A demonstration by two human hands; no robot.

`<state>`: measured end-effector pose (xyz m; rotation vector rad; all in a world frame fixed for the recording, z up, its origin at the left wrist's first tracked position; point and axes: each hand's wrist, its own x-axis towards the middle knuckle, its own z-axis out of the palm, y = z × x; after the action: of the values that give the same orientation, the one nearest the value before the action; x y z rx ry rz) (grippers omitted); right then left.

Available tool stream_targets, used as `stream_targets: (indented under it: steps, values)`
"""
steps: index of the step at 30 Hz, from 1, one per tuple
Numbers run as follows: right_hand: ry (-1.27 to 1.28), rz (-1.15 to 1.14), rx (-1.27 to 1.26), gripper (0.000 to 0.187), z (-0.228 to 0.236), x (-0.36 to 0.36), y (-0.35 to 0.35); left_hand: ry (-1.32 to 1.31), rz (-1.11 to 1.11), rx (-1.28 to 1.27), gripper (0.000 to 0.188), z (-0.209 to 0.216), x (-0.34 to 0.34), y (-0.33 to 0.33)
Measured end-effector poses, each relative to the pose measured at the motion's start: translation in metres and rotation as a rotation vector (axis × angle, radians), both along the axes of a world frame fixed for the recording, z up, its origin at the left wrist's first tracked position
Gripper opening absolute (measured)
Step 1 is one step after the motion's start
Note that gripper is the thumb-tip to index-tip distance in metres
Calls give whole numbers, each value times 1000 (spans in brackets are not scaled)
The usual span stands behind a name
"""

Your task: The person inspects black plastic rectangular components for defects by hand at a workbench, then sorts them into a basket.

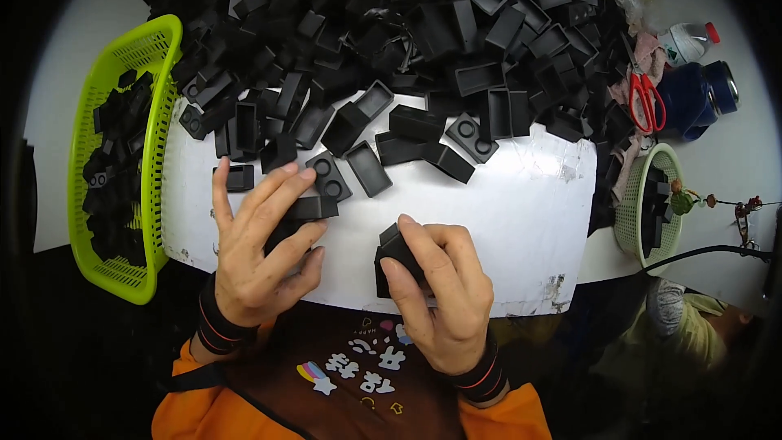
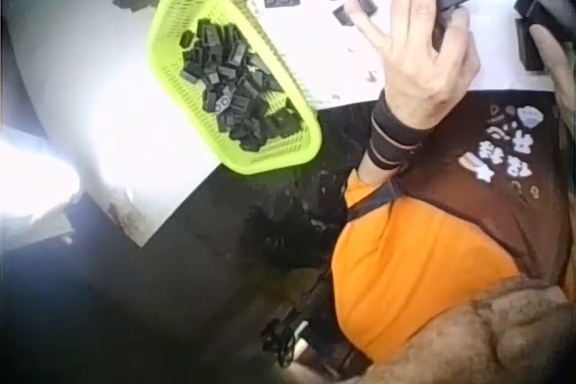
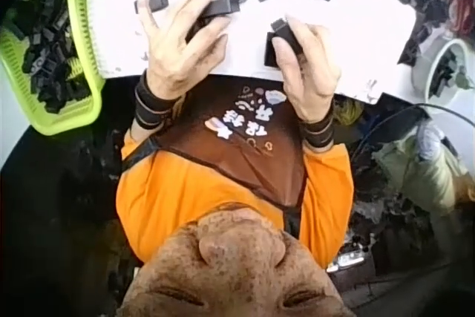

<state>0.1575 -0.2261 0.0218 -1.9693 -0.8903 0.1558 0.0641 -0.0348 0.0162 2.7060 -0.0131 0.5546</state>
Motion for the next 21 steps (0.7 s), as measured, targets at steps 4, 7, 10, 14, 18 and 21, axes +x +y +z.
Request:
stream_targets:
  steps: [4,7,10,14,18,21]
  values:
    - [349,-124,302,44,-15,-13,-8,-94,-59,-143,19,-13,-8,-7]
    - [208,-253,142,41,-20,-5,-34,-222,-18,-129,24,-10,-9,-2]
    - [274,-279,45,42,-9,-6,-38,-246,-79,-255,29,-1,-13,-11]
    - [273,-30,116,44,-7,-15,-18,-76,-51,-221,41,6,-2,-33]
    - [119,-315,247,47,-24,-14,-30,13,-11,34,45,0,-2,-20]
    - [-111,-460,145,40,-28,-9,-48,-60,-70,-108,38,2,-4,-11]
